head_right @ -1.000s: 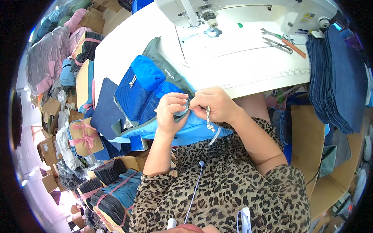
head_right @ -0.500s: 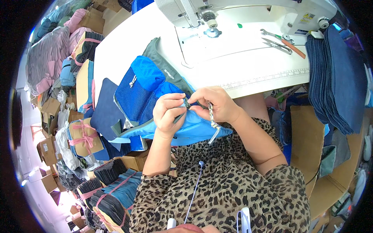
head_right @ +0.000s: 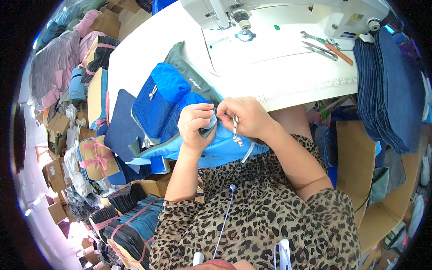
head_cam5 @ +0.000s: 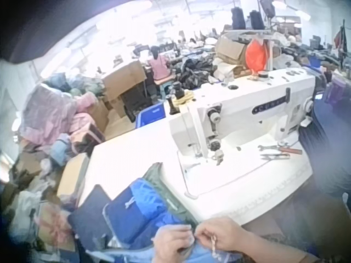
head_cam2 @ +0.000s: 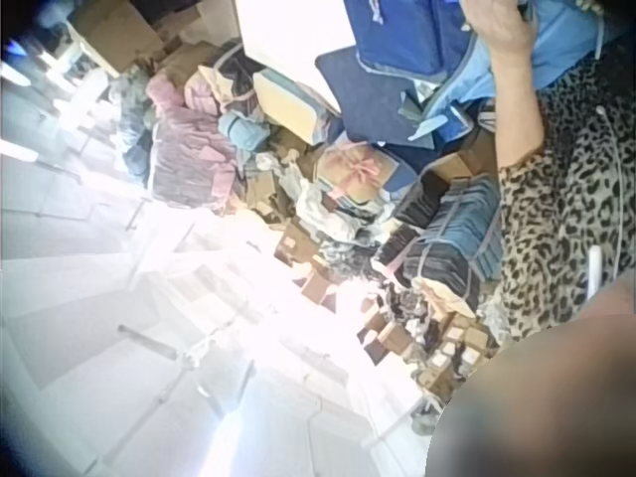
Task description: Manually assembling a blue and green fabric bag, threading cords and checking components at a workbench.
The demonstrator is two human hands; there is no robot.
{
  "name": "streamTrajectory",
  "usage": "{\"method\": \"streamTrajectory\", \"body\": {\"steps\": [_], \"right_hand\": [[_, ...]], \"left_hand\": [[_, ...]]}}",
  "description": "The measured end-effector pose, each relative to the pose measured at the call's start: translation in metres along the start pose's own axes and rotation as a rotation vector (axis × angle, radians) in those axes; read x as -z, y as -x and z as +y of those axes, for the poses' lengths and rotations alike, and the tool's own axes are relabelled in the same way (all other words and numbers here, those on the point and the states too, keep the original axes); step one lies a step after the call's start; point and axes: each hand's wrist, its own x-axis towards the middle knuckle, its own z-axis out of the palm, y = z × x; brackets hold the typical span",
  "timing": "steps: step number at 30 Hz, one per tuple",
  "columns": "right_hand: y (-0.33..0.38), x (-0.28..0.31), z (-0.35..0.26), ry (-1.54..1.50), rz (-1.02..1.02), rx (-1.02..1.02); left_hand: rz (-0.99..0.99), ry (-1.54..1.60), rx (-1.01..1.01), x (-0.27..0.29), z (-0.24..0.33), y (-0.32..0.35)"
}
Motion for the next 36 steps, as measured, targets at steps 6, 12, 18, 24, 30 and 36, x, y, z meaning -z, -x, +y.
{"method": "streamTrajectory", "body": {"steps": [6,12,18,24,30,36], "right_hand": [[0.004,0.009,0.001,-0.167,-0.147,-0.029],[0.001,0.009,-0.005,-0.156,-0.033,-0.034],[0.0,-0.002,0.001,-0.065,0.022,0.026],[0.0,0.0,0.005,-0.113,-0.067,0.17],[0.004,0.007,-0.001,-0.152,-0.021,-0.118],[-0.004,0.002,-0.001,-0.081,0.013,0.0]], "left_hand": [[0.003,0.0,0.033,-0.001,-0.002,0.0],[0.007,-0.012,0.025,0.0,-0.001,0.002],[0.022,-0.014,0.006,-0.002,-0.002,0.002],[-0.015,-0.003,0.074,0.0,-0.001,0.0],[0.011,0.034,0.084,0.0,-0.001,0.004],[0.099,0.133,0.134,-0.003,0.003,0.004]]}}
